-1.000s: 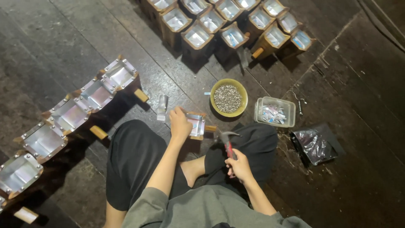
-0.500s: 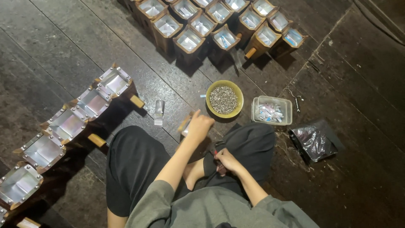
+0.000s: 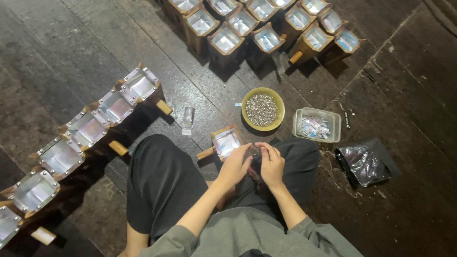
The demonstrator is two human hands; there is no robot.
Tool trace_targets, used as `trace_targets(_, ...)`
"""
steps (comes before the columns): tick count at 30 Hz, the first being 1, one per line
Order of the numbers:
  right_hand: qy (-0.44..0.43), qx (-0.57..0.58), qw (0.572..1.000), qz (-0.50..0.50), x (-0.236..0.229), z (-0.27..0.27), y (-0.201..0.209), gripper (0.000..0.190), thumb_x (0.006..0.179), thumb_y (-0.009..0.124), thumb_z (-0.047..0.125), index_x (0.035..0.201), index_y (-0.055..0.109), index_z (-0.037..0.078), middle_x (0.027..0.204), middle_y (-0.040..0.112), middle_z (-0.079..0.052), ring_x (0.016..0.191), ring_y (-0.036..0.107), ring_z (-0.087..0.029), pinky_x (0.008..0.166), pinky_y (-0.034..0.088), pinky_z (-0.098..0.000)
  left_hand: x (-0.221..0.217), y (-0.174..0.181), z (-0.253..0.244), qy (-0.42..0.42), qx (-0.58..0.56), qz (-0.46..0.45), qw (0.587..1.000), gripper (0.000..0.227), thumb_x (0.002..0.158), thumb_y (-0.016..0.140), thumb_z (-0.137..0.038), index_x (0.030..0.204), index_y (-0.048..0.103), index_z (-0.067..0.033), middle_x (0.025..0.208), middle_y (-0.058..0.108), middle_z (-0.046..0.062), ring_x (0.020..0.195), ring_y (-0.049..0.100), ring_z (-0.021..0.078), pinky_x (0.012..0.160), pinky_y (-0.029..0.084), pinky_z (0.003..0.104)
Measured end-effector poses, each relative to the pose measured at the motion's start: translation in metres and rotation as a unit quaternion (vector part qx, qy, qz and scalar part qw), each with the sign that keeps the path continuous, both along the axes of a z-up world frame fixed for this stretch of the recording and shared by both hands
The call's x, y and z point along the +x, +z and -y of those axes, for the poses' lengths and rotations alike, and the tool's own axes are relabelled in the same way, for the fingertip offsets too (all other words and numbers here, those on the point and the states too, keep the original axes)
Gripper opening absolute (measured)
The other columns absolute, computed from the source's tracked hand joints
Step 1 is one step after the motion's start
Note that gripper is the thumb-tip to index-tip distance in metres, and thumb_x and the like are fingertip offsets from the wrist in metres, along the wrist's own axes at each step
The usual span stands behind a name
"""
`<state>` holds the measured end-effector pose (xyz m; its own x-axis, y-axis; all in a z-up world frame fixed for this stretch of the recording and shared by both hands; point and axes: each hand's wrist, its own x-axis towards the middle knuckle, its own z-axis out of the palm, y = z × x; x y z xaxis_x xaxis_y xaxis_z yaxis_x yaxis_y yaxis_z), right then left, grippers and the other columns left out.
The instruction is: Assembling small metal frames by inserting pins and hammering them into place while sitting on the floor.
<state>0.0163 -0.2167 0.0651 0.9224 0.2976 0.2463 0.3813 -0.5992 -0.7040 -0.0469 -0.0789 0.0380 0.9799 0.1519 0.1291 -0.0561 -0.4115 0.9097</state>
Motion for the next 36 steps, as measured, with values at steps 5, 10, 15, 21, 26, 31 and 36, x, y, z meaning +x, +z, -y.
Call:
trace_targets(5,0.067,0.036,0.997,0.026,-0.021,-0.028,0.002,0.013,0.101,0.063,0.016,0.105,0.075,0.019,0.105,0.081,0.005,0.114,0.071,-0.016,0.109,0.04,-0.0373,-0.02,-0.017,0.008,0.009,-0.053,0.002,0.999,0.028,0.094,0.065,-0.007,0.122,0.067,-0.0031,0.112,0.071,0.017,0.112,0.068,0.0355,0.1,0.053,0.046)
trace_targets(10,0.172,0.025,0.985,-0.024,-0.025,-0.036,-0.007,0.024,0.099,0.067,0.024,0.122,0.071,0.018,0.122,0.076,0.002,0.12,0.067,-0.019,0.108,0.039,-0.039,-0.043,0.014,-0.019,0.144,-0.09,0.012,0.985,0.018,0.097,0.056,-0.002,0.102,0.074,-0.0051,0.095,0.078,0.015,0.096,0.074,0.0365,0.084,0.058,0.041)
trace_targets(15,0.158,-0.023,0.986,-0.046,-0.014,-0.04,-0.008,0.027,0.095,0.072,0.019,0.12,0.069,0.01,0.117,0.072,-0.007,0.113,0.067,-0.026,0.099,0.047,-0.0404,-0.035,-0.019,-0.055,0.306,-0.069,0.048,0.948,0.007,0.094,0.071,-0.007,0.094,0.076,-0.0122,0.084,0.076,0.005,0.086,0.074,0.0254,0.082,0.057,0.034)
trace_targets(21,0.088,-0.227,0.957,-0.156,0.005,-0.01,-0.014,0.026,0.09,0.072,0.03,0.108,0.066,0.013,0.104,0.068,-0.009,0.1,0.07,-0.031,0.085,0.057,-0.0428,-0.018,-0.037,-0.071,0.311,-0.074,0.072,0.945,0.007,0.093,0.074,-0.008,0.099,0.078,-0.0092,0.091,0.08,0.007,0.088,0.077,0.0253,0.079,0.059,0.034)
trace_targets(26,0.105,-0.438,0.845,-0.289,0.013,0.029,-0.038,0.048,0.092,0.066,0.049,0.121,0.065,0.01,0.114,0.07,-0.017,0.109,0.072,-0.036,0.083,0.059,-0.051,-0.012,-0.048,-0.071,0.292,-0.04,0.088,0.952,0.007,0.093,0.074,-0.004,0.098,0.077,-0.007,0.092,0.08,0.009,0.09,0.077,0.0262,0.08,0.06,0.034)
trace_targets(31,0.154,-0.421,0.776,-0.444,0.003,0.028,-0.047,0.083,0.086,0.076,0.04,0.145,0.044,-0.009,0.129,0.063,-0.038,0.123,0.063,-0.047,0.099,0.054,-0.057,-0.013,-0.054,-0.072,0.283,-0.007,0.109,0.953,0.01,0.091,0.074,-0.002,0.098,0.077,-0.0093,0.092,0.08,0.006,0.09,0.077,0.024,0.08,0.06,0.032)
trace_targets(36,0.071,-0.26,0.799,-0.538,0.006,0.048,-0.097,0.047,0.073,0.073,0.016,0.115,0.068,-0.004,0.085,0.072,-0.022,0.067,0.077,-0.032,0.058,0.062,-0.043,-0.013,-0.06,-0.071,0.282,-0.006,0.126,0.951,0.013,0.09,0.074,0.001,0.099,0.077,-0.0083,0.092,0.079,0.005,0.091,0.076,0.0238,0.082,0.06,0.032)
